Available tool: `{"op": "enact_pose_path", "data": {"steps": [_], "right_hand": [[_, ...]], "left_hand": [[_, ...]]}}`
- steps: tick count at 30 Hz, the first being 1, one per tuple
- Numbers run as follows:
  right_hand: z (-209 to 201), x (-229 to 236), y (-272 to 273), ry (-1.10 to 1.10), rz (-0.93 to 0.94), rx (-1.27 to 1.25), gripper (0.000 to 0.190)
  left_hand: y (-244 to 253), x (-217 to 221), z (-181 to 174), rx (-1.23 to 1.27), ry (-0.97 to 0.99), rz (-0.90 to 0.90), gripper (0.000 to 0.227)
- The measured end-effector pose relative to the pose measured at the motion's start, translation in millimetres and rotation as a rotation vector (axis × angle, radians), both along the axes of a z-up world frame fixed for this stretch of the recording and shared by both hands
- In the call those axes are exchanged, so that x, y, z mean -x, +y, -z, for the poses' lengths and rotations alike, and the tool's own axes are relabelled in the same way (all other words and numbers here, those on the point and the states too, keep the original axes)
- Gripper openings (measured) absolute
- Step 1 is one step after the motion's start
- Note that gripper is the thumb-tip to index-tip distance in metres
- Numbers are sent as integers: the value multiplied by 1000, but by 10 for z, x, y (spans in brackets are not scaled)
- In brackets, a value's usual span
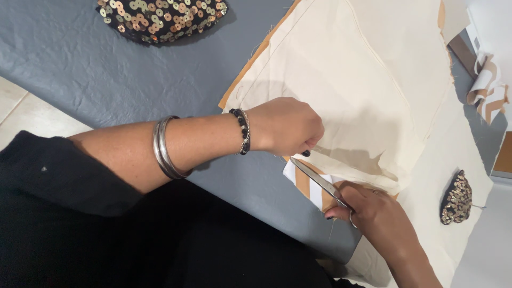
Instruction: The person uses scissors to cut a piece of white fabric along a pattern on a gray table. They then smooth the fabric and use a wooden ruler to measure and align the edges.
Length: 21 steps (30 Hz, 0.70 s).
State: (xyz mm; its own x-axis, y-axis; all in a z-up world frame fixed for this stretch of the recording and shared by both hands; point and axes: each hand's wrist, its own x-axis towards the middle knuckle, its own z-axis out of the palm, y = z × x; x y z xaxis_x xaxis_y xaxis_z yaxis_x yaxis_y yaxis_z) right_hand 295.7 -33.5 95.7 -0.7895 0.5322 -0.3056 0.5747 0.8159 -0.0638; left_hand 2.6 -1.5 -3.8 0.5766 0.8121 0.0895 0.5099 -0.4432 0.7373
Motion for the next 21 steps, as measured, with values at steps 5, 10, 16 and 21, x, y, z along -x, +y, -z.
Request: {"op": "enact_pose_path", "data": {"steps": [5, 10, 16, 21], "right_hand": [[-4, -20, 30, -75, 90, 88, 43], [-68, 88, 14, -133, 172, 159, 46], [-108, 249, 15, -48, 200, 269, 41], [-76, 197, 23, -110, 281, 313, 30]], "left_hand": [[19, 10, 16, 0, -4, -2, 17], [-1, 15, -18, -5, 1, 6, 18], [0, 16, -21, 6, -5, 4, 16], [5, 4, -6, -2, -1, 0, 18]]}}
